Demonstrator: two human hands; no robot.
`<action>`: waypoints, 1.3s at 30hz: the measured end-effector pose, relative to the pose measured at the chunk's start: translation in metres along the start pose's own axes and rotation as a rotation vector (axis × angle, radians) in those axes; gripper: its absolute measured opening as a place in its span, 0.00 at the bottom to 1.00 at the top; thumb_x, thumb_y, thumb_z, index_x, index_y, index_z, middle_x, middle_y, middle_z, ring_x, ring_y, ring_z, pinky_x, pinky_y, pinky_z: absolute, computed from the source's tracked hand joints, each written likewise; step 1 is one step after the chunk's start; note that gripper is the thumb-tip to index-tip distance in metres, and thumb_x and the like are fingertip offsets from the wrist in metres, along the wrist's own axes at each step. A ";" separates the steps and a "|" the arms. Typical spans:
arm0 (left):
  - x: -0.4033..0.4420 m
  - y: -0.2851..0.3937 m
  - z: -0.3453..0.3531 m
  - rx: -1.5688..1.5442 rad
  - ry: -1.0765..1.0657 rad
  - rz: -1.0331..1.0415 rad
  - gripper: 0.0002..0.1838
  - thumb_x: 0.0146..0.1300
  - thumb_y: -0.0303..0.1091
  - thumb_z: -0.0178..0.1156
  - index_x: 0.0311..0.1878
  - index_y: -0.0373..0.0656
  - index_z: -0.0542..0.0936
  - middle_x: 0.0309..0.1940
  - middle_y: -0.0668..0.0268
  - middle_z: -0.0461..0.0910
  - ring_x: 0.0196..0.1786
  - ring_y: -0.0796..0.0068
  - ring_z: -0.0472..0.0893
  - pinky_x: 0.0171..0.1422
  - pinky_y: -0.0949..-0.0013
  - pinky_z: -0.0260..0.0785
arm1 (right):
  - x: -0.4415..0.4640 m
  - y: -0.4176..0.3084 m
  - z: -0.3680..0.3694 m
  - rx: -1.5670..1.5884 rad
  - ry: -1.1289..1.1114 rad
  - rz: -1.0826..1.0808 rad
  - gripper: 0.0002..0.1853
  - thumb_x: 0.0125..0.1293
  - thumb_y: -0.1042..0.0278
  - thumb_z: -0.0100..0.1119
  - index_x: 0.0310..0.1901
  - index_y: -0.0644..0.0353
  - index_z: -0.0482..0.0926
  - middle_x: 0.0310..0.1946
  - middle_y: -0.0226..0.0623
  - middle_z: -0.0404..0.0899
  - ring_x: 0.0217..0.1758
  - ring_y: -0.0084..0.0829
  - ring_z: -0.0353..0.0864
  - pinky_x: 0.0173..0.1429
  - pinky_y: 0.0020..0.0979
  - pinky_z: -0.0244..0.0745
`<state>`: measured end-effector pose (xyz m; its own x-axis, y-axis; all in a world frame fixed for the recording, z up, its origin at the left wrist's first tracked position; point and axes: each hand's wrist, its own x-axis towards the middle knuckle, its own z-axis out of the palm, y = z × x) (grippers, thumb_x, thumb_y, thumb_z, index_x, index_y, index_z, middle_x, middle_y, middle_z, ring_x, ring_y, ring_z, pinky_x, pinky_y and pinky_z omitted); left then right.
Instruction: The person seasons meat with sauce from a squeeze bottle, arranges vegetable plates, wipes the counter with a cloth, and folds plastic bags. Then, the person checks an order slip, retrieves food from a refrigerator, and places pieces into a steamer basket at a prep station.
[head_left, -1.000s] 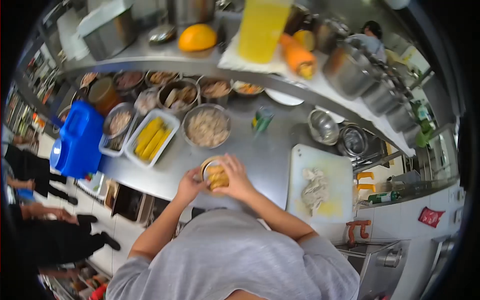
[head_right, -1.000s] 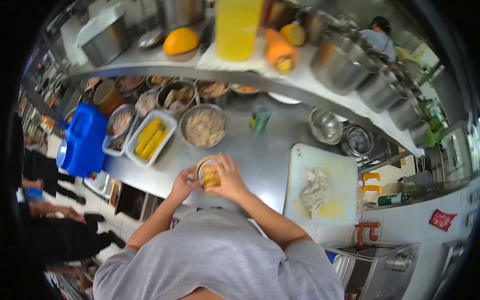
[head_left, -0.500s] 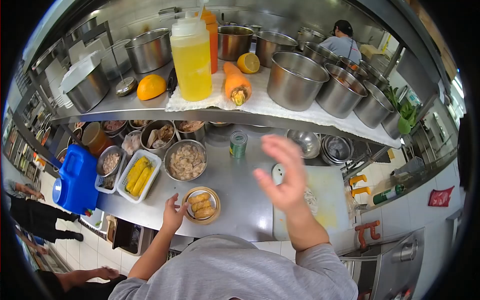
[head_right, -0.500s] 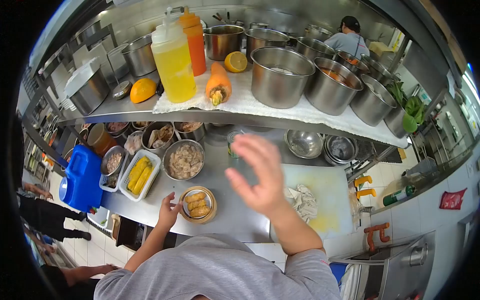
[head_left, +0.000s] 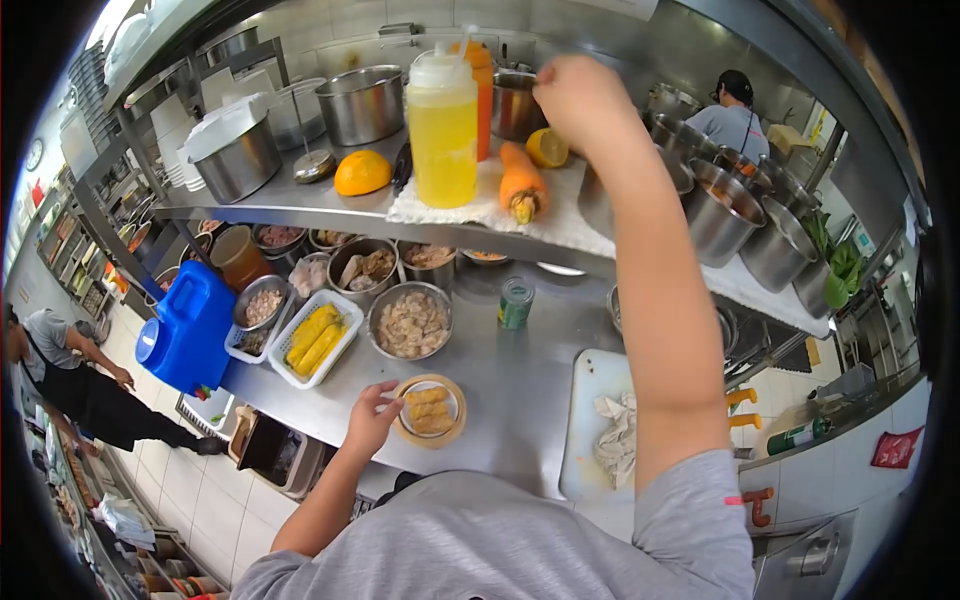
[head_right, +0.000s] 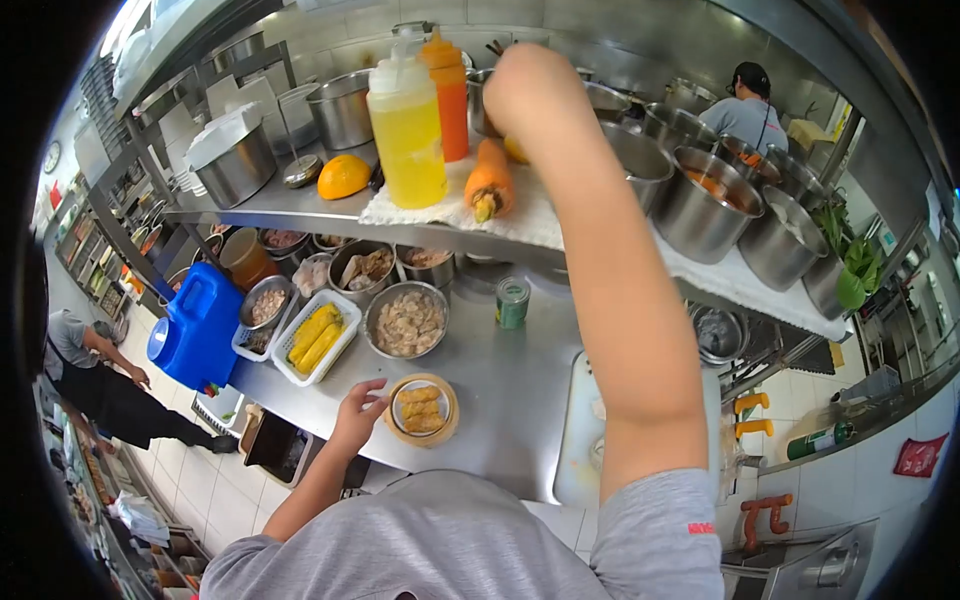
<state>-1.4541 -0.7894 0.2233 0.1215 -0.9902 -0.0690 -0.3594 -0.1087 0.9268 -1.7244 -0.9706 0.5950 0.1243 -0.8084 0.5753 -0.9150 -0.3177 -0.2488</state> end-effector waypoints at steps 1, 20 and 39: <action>0.000 0.004 0.001 0.007 -0.014 0.004 0.20 0.62 0.33 0.63 0.56 0.38 0.76 0.52 0.58 0.73 0.48 0.70 0.79 0.49 0.68 0.73 | 0.041 -0.008 0.010 -0.248 -0.338 0.086 0.16 0.58 0.61 0.58 0.45 0.61 0.82 0.39 0.47 0.83 0.44 0.43 0.83 0.49 0.38 0.76; -0.018 -0.076 -0.077 -0.248 -0.056 -0.116 0.21 0.61 0.32 0.61 0.57 0.36 0.75 0.52 0.57 0.77 0.47 0.69 0.78 0.51 0.68 0.72 | 0.098 0.031 0.106 -0.268 0.170 0.266 0.21 0.57 0.46 0.64 0.36 0.59 0.85 0.39 0.49 0.83 0.45 0.46 0.82 0.50 0.37 0.76; 0.037 -0.087 -0.068 -0.173 -0.360 -0.114 0.25 0.62 0.35 0.61 0.61 0.36 0.72 0.52 0.58 0.77 0.42 0.72 0.78 0.41 0.71 0.71 | -0.087 -0.017 -0.101 0.293 0.309 0.319 0.15 0.61 0.61 0.63 0.41 0.66 0.82 0.32 0.29 0.79 0.33 0.20 0.75 0.41 0.23 0.71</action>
<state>-1.3559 -0.8107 0.1653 -0.1907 -0.9436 -0.2708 -0.1977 -0.2333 0.9521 -1.7587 -0.8447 0.6283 -0.3020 -0.7176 0.6276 -0.7376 -0.2412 -0.6307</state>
